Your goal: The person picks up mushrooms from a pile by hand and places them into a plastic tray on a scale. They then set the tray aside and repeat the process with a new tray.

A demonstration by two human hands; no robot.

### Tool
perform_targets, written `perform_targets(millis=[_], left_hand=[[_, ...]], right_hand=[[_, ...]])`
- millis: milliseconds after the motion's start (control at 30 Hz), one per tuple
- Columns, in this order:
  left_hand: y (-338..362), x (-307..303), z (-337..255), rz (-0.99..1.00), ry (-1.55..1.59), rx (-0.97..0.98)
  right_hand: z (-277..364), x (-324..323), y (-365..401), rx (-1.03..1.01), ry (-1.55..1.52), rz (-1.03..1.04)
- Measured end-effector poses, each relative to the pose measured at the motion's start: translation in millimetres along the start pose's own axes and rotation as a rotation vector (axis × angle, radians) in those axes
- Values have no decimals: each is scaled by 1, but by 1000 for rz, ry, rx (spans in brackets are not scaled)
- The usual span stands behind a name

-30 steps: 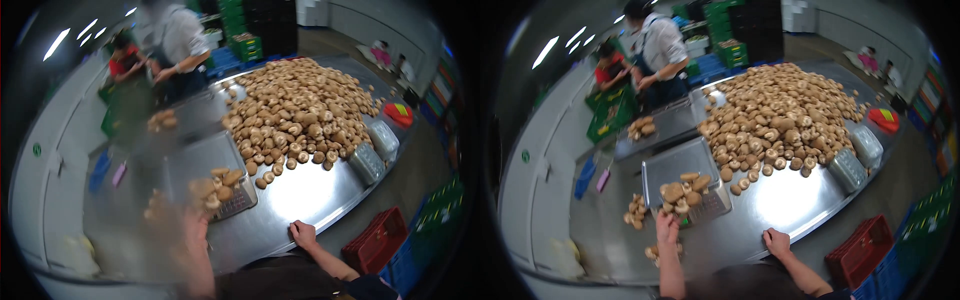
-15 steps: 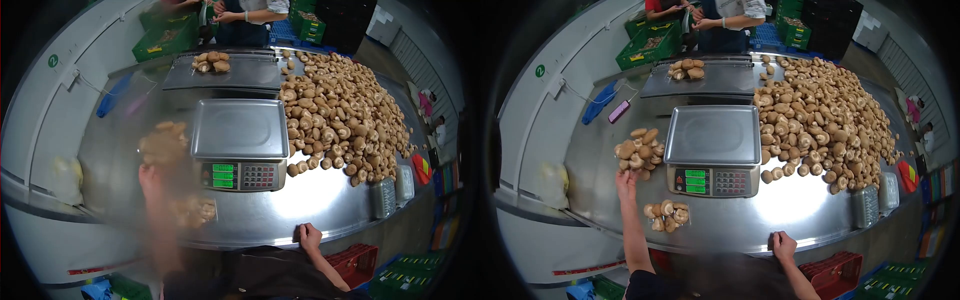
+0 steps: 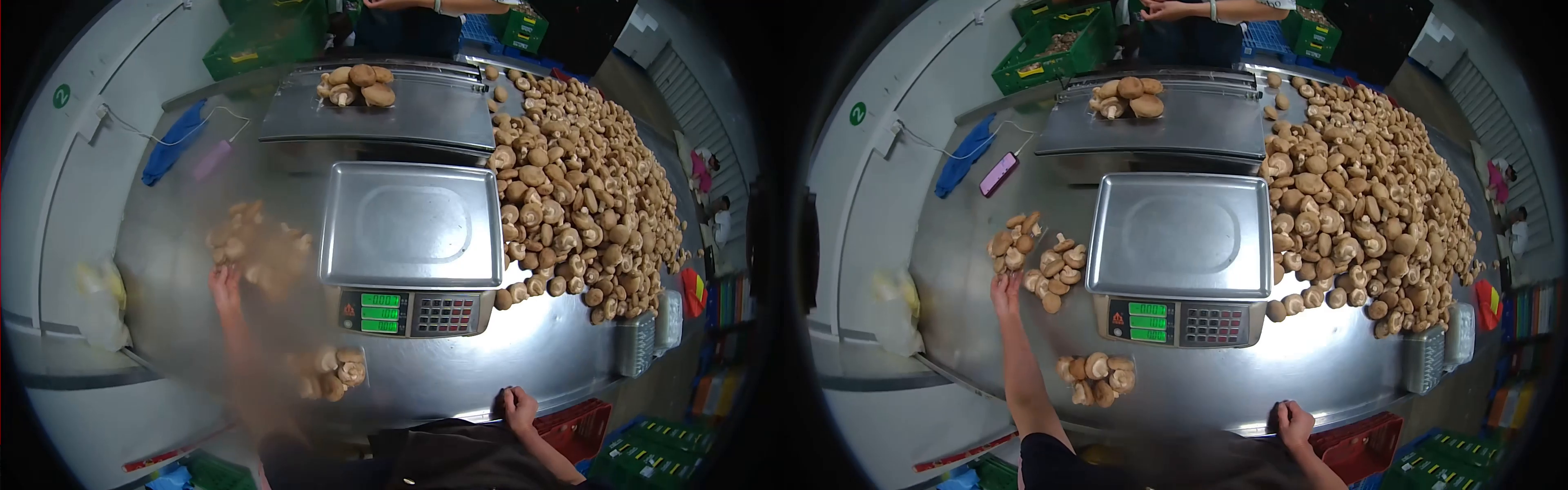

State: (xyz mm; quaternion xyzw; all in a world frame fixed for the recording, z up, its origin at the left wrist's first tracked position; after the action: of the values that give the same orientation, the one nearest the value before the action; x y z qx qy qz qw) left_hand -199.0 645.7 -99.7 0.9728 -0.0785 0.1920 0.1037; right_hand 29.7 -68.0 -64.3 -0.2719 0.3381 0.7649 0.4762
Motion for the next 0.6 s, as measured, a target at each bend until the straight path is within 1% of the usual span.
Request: perform_targets(millis=[133,167,333,433,467,500,567,600], left_hand=[[-33,-24,24,59,-31,-91],[-39,-29,30,42,-56,-103],[-43,-12,20,-35,-227,-148],[-24,18,4,-225,-480,-205],[-20,21,2,-267,-501,-229],[-20,22,1,-305,-521,-250],[-25,16,0,-359,-566,-273],[-25,3,1,-371,-595,-276]], right_hand=[[7,-2,-2,36,72,26],[9,-2,-2,48,71,28],[20,-5,-5,72,99,31],[16,-3,-6,51,126,27],[15,-4,-4,46,128,23],[16,-5,-4,72,122,38],[22,-6,-5,52,108,27],[23,-7,-3,49,98,13]])
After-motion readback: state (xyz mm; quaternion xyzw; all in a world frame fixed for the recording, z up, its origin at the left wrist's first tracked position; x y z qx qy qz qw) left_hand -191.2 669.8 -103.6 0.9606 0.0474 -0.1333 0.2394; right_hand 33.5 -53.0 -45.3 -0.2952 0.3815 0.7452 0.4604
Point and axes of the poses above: each hand's wrist, its own y-axis away from the middle knuckle, its own x-axis out of the palm, z = x × y, the point moved 2 cm from there along -y, towards the middle knuckle, and after that the axes turned 5 degrees about -y, right-handed, at the moved point
